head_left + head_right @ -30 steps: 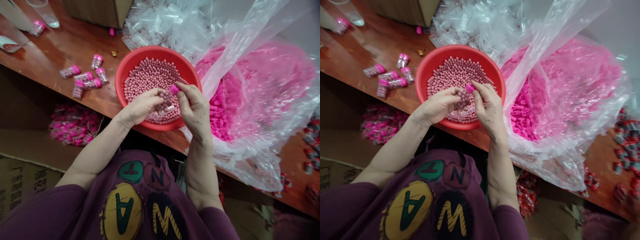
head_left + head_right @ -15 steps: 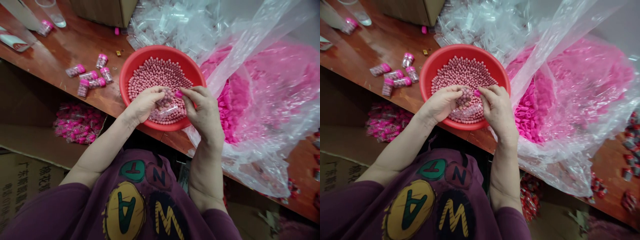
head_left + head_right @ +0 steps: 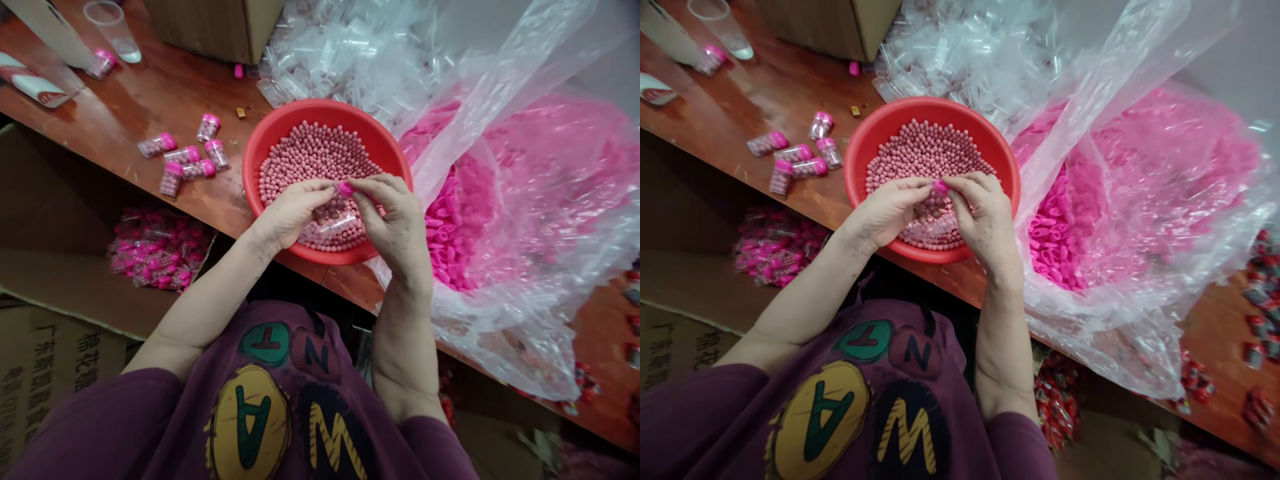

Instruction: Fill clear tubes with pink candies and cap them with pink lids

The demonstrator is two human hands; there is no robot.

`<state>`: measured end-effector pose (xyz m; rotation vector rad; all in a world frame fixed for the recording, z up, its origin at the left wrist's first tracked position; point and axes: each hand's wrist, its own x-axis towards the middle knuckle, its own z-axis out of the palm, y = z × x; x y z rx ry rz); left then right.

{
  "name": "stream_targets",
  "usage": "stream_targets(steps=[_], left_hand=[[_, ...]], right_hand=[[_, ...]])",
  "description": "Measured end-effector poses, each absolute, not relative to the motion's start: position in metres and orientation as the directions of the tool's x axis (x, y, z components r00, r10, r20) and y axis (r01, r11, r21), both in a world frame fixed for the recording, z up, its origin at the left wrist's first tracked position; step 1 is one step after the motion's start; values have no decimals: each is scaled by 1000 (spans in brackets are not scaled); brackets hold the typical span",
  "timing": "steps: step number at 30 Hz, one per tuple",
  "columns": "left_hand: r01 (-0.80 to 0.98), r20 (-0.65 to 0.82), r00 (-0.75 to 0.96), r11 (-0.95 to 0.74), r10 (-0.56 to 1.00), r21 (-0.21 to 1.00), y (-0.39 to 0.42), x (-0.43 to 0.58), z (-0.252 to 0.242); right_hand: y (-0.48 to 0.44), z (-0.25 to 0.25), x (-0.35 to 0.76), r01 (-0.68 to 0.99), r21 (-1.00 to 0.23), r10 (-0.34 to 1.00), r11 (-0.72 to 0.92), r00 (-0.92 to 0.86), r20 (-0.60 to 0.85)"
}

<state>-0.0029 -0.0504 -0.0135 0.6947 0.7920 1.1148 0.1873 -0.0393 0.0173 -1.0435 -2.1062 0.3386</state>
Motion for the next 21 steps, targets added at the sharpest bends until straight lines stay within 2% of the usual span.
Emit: stream_targets(steps=[6,8,14,17,21], left_hand=[[-536,-232,204,307,951,786,-49,-1,-11],[-571,-259,216,337,941,749,-49,-2,-8],[-626,-311,268,411,912,663,-51,-5,-2],[-658,-309,271,410,911,631,-53,-6,-1],[-695,-301,295,419,907,583,-53,-7,0]], right_hand=[[-37,23,208,718,-306,751,626,-448,485],[-38,19,210,744,-291,754,601,-408,514],[-48,10,194,616,-569,798,545,-172,578],[-50,11,184,527,-641,797,557,-122,592],[-49,14,178,512,-687,839,516,-140,526]])
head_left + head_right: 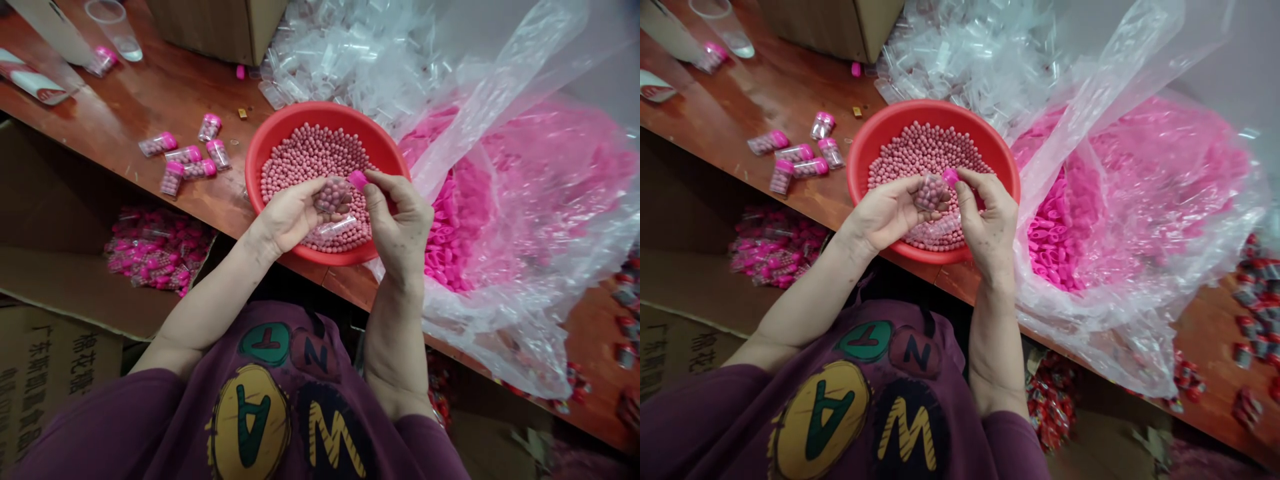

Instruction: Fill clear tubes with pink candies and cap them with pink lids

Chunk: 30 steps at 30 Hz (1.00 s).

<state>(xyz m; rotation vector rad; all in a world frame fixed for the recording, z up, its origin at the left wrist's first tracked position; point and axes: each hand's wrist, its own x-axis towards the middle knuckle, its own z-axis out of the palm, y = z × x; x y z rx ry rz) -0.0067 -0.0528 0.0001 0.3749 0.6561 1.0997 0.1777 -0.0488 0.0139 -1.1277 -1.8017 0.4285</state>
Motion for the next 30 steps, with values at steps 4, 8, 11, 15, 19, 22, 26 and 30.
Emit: stream_targets(steps=[4,8,11,15,19,22,26,30], left_hand=[[-712,-261,308,404,915,574,-53,-7,1],[-694,-207,283,348,937,630,-57,-4,-1],[-660,-183,261,313,948,683,-57,-2,-5],[-634,-195,269,326,943,702,-55,-1,-6],[-621,-219,280,351,935,701,-57,-1,-2],[-604,-217,308,366,926,708,-59,-1,0],[-582,-217,327,377,920,721,-60,-2,0],[-597,-205,306,355,930,720,-59,-2,-2]], right_hand=[[-48,15,176,486,-694,830,532,-135,542],[-47,13,172,488,-659,803,572,-167,573],[-45,11,170,488,-628,775,606,-183,605],[-44,8,170,490,-625,771,608,-179,611],[-44,7,172,498,-638,787,587,-168,594],[-46,6,173,495,-668,813,556,-158,560],[-48,4,173,538,-667,837,515,-150,526],[-50,6,174,540,-676,848,501,-150,508]])
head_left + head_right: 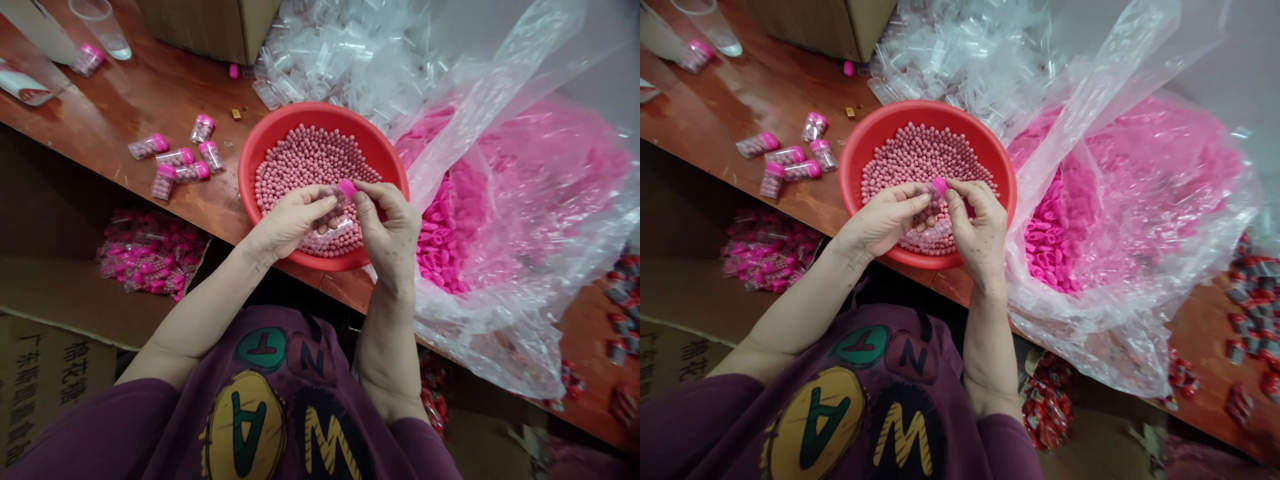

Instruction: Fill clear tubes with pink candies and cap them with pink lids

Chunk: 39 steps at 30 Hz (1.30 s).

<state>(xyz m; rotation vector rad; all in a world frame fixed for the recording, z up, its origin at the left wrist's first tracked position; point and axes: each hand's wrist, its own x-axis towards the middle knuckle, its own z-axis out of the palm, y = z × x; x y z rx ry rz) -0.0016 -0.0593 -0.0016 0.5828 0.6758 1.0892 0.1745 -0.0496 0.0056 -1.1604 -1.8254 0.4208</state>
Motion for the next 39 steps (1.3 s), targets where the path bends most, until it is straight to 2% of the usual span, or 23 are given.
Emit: stream_targets(steps=[9,16,21,25,28,31,34,36,39], left_hand=[[-610,-179,295,329,939,720,-59,0,-4],[-558,-210,167,268,963,785,-60,3,0],[-532,-226,113,251,967,809,-61,5,3],[-541,-165,121,204,979,816,-62,4,2],[-522,-143,96,172,985,835,-64,4,1],[-488,-103,72,125,992,864,-65,6,0],[-456,-102,38,108,994,883,-65,8,-1],[-452,-121,25,119,992,884,-64,9,-1],[-462,-154,27,150,988,874,-63,8,-3]], right_hand=[[-48,6,170,473,-697,830,540,-163,533],[-50,-5,161,529,-614,792,586,-214,572],[-57,3,160,579,-584,811,569,-279,514],[-60,3,172,518,-674,849,527,-294,439],[-56,-5,179,492,-777,915,392,-128,382],[-52,-11,178,484,-814,933,321,-16,359],[-53,-7,174,468,-764,889,444,-122,441],[-57,-1,170,493,-688,840,532,-206,502],[-61,1,163,579,-568,801,586,-307,514]])
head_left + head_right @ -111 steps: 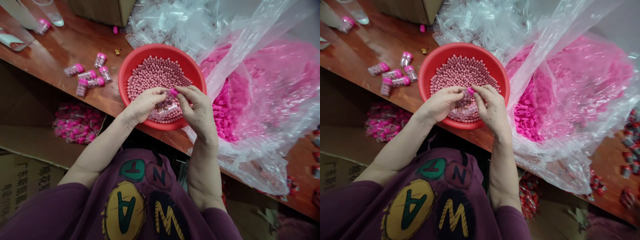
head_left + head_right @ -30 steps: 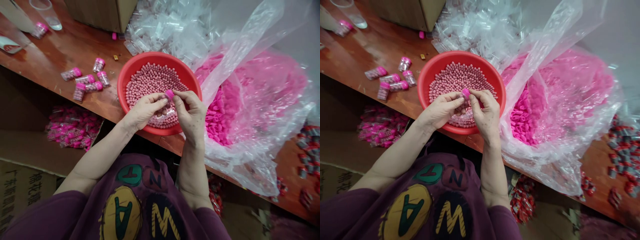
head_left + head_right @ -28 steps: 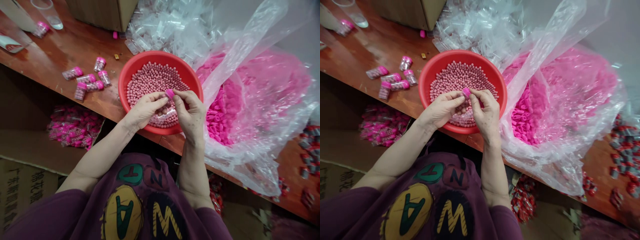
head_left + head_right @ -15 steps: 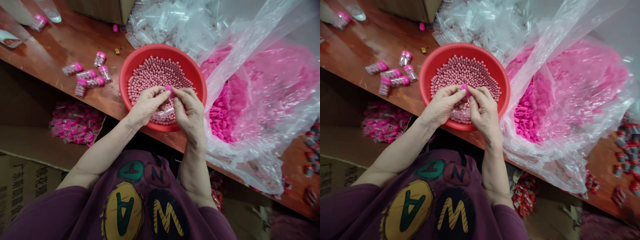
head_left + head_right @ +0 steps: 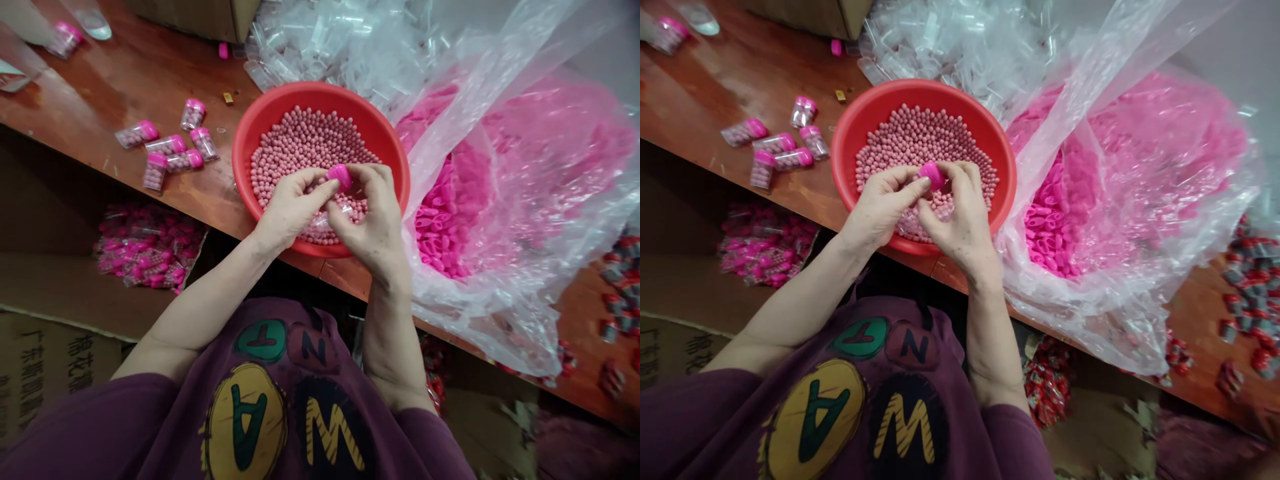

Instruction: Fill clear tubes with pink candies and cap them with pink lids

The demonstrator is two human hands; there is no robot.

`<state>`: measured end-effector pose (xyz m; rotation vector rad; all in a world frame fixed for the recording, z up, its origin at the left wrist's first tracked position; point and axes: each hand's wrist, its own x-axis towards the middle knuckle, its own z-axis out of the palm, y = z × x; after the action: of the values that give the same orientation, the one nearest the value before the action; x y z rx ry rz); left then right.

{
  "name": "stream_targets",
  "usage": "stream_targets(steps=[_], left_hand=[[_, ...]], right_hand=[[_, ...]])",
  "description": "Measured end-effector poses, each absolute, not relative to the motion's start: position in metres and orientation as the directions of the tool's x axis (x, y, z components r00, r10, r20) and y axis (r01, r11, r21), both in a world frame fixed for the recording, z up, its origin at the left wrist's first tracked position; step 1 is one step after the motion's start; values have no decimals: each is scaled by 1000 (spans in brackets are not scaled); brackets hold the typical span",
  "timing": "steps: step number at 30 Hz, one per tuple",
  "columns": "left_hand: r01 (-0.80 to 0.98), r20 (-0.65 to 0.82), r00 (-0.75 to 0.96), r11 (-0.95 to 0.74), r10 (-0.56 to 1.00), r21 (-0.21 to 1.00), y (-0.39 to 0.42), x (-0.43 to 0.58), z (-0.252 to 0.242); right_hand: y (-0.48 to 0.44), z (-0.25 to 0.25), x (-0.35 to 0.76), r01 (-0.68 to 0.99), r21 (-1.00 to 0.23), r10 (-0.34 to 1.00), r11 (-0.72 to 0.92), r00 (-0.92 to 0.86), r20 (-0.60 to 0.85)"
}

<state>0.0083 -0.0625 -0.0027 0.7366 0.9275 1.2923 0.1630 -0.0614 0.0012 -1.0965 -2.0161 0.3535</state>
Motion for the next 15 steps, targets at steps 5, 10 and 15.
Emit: stream_targets(steps=[5,10,15], left_hand=[[-475,-175,-11,149,984,867,-60,8,-6],[-471,-194,-10,166,981,866,-60,10,-2],[-568,-260,71,254,963,783,-61,9,6]], right_hand=[[-56,-21,149,679,-458,788,574,-306,534],[-50,-37,147,653,-516,811,555,-287,509],[-57,-25,143,711,-340,689,615,-276,670]])
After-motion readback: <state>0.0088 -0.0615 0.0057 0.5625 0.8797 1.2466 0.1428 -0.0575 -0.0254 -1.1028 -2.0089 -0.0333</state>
